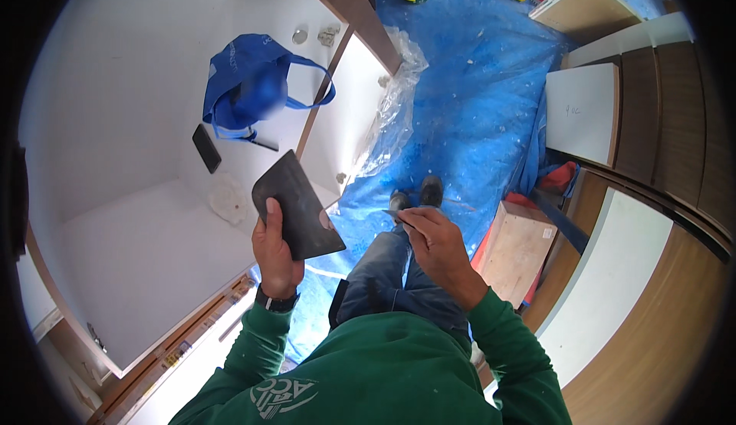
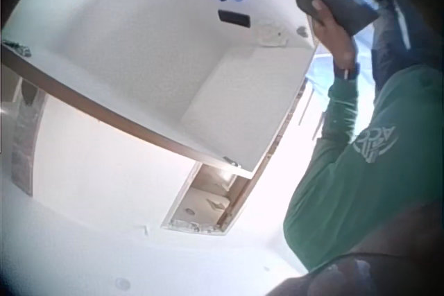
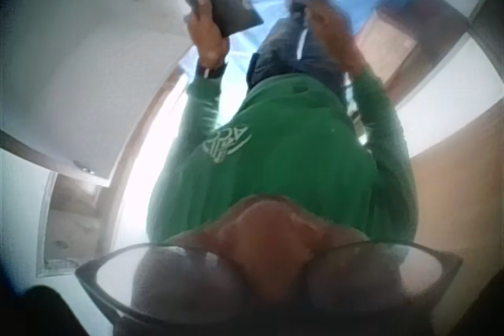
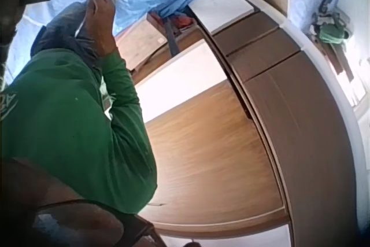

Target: The person applies putty from a tube onto a metal spreader tool by hand, then uses a smaller scraper to move and smooth the putty on the tool before applying it to the edge of a wooden cabinet.

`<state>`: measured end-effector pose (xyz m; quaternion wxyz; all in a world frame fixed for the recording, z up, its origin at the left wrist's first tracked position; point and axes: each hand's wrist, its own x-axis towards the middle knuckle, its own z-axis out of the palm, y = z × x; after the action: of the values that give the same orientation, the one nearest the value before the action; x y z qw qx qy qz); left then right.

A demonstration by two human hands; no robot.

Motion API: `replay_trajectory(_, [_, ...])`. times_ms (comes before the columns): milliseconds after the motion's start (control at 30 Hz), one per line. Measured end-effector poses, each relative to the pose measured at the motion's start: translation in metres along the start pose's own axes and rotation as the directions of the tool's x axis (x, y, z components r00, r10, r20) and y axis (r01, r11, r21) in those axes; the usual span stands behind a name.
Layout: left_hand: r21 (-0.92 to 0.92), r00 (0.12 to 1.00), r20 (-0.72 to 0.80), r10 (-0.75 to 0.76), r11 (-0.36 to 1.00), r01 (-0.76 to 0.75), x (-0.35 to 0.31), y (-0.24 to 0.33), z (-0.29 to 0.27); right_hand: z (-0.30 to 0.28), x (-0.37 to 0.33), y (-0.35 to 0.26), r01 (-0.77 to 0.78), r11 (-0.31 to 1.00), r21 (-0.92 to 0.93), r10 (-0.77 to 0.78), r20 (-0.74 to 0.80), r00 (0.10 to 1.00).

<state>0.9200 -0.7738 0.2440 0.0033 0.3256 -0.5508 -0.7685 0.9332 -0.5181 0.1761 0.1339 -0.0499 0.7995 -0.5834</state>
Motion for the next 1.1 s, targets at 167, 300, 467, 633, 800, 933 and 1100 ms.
replay_trajectory(167, [0.084,0.996,0.068,-0.059,0.995,0.053,0.052,-0.019,0.024,-0.016,0.041,0.021,-0.057,0.992,0.112,0.062,-0.042,0.997])
replay_trajectory(300, [0.117,0.995,0.083,-0.055,0.992,0.045,0.093,-0.028,0.06,-0.041,0.105,0.029,-0.156,0.933,0.325,0.165,-0.001,0.986])
replay_trajectory(467, [0.11,0.997,-0.078,0.031,0.994,-0.022,0.141,-0.045,0.105,-0.103,0.225,0.053,-0.248,0.783,0.571,0.27,0.049,0.962])
replay_trajectory(633, [0.042,0.96,-0.219,0.176,0.984,-0.171,0.191,-0.078,0.119,-0.19,0.34,0.08,-0.033,0.781,0.624,0.112,-0.088,0.99])
replay_trajectory(800, [-0.093,0.879,-0.336,0.338,0.917,-0.388,0.257,-0.082,0.096,-0.228,0.408,0.118,0.13,0.791,0.598,-0.133,-0.039,0.99])
replay_trajectory(933, [0.012,0.794,-0.335,0.508,0.845,-0.535,0.319,-0.102,0.072,-0.202,0.452,0.153,0.257,0.81,0.527,-0.364,0.107,0.925])
replay_trajectory(1100, [-0.043,0.723,-0.3,0.622,0.748,-0.662,0.334,-0.108,0.094,-0.137,0.49,0.188,0.557,0.713,0.426,-0.685,0.252,0.683])
